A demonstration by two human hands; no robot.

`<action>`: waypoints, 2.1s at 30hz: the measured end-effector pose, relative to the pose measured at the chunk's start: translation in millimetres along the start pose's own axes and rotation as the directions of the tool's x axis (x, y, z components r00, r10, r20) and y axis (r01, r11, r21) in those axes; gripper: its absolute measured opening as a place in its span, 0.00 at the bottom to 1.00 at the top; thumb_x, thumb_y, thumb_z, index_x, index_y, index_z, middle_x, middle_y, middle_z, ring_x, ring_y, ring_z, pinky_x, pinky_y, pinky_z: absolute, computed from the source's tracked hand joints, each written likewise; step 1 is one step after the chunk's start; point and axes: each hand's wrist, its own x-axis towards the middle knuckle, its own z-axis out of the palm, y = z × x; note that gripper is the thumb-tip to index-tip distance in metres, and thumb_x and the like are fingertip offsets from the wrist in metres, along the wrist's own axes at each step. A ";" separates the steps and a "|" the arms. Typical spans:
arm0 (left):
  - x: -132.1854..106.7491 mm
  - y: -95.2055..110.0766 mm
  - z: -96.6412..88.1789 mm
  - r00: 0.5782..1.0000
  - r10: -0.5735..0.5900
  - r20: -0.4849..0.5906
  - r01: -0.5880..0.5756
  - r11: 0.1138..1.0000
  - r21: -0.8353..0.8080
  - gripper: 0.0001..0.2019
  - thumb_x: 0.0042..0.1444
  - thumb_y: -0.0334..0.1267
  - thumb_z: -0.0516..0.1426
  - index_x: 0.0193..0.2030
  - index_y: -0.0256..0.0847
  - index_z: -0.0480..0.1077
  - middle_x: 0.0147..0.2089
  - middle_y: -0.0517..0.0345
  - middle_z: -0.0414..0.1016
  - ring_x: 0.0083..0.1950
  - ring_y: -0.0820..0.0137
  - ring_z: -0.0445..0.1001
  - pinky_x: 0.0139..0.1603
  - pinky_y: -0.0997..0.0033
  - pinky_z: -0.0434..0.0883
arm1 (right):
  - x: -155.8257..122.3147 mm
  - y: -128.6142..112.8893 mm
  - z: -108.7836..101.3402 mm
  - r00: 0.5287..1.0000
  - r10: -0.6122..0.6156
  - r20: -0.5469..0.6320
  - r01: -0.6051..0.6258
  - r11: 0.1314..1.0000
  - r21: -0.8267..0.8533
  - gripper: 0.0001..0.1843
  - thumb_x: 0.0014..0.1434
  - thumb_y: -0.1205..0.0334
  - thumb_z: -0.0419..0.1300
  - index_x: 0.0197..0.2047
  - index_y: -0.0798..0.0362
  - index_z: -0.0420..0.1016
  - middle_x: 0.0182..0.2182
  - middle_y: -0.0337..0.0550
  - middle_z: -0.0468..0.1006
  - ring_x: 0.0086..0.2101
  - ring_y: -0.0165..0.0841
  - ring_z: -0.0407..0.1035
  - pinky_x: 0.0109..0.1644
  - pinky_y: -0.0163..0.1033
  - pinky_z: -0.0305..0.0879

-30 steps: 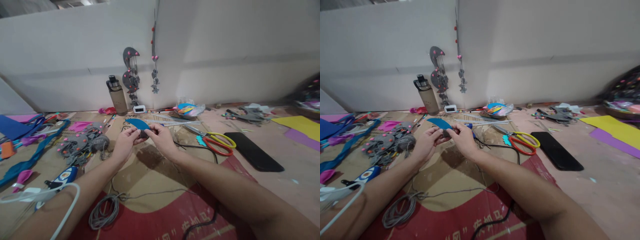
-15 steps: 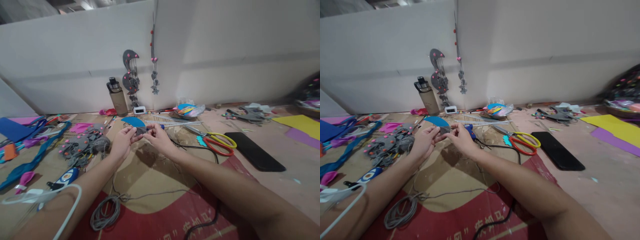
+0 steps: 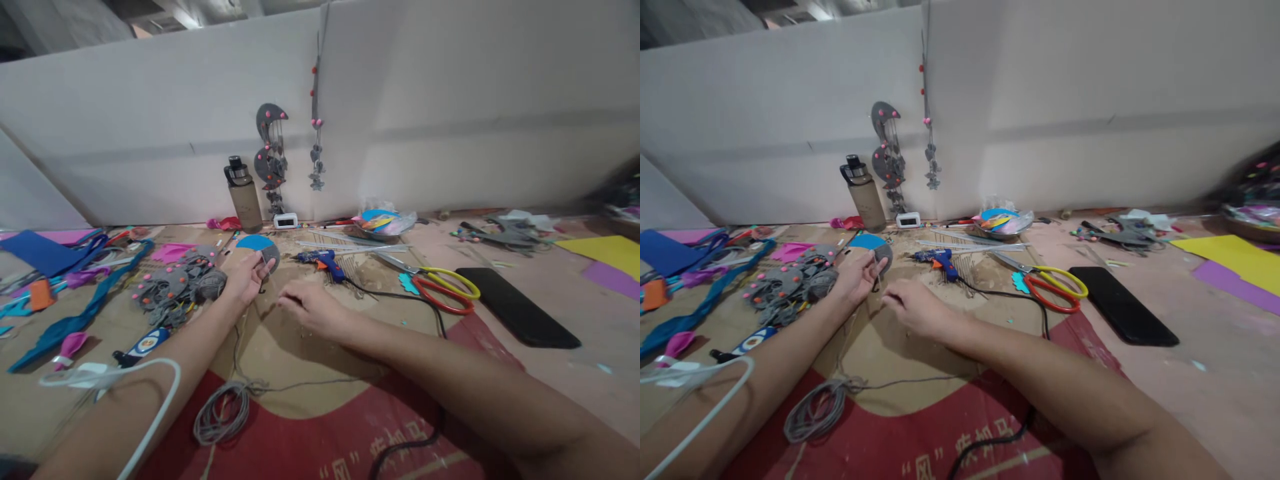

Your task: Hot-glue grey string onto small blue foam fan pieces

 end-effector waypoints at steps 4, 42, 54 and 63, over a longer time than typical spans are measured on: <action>2.9 -2.5 -1.8 0.996 -0.083 -0.031 0.081 0.995 -0.053 0.09 0.56 0.24 0.52 0.27 0.33 0.68 0.26 0.59 0.76 0.27 0.79 0.75 0.36 0.75 0.77 | -7.1 -9.6 -0.9 0.958 -0.246 0.151 0.275 0.935 -0.225 0.15 0.61 0.56 0.53 0.30 0.55 0.73 0.31 0.45 0.71 0.32 0.31 0.61 0.38 0.37 0.57; -25.7 -16.7 16.1 0.949 -0.265 0.173 0.250 0.963 0.102 0.07 0.56 0.25 0.52 0.35 0.29 0.71 0.32 0.50 0.78 0.30 0.74 0.77 0.33 0.81 0.76 | 6.7 39.4 -16.2 0.889 0.130 -0.439 -0.057 0.983 0.174 0.05 0.56 0.63 0.55 0.37 0.53 0.70 0.33 0.42 0.75 0.34 0.31 0.69 0.41 0.38 0.66; -28.8 -16.1 19.1 0.948 -0.286 0.143 0.275 0.957 0.086 0.07 0.56 0.25 0.52 0.34 0.28 0.71 0.30 0.51 0.78 0.27 0.75 0.77 0.31 0.83 0.76 | 5.3 41.0 -15.8 0.899 0.105 -0.424 -0.020 0.979 0.201 0.08 0.57 0.62 0.54 0.40 0.53 0.70 0.36 0.43 0.75 0.36 0.31 0.69 0.44 0.40 0.67; -28.1 -17.6 17.8 0.945 -0.291 0.148 0.277 0.955 0.107 0.06 0.56 0.26 0.52 0.34 0.29 0.71 0.32 0.49 0.78 0.29 0.74 0.77 0.32 0.82 0.76 | 5.2 42.6 -15.7 0.891 0.121 -0.437 -0.022 0.974 0.225 0.06 0.56 0.62 0.56 0.38 0.53 0.70 0.34 0.43 0.74 0.35 0.31 0.70 0.44 0.40 0.67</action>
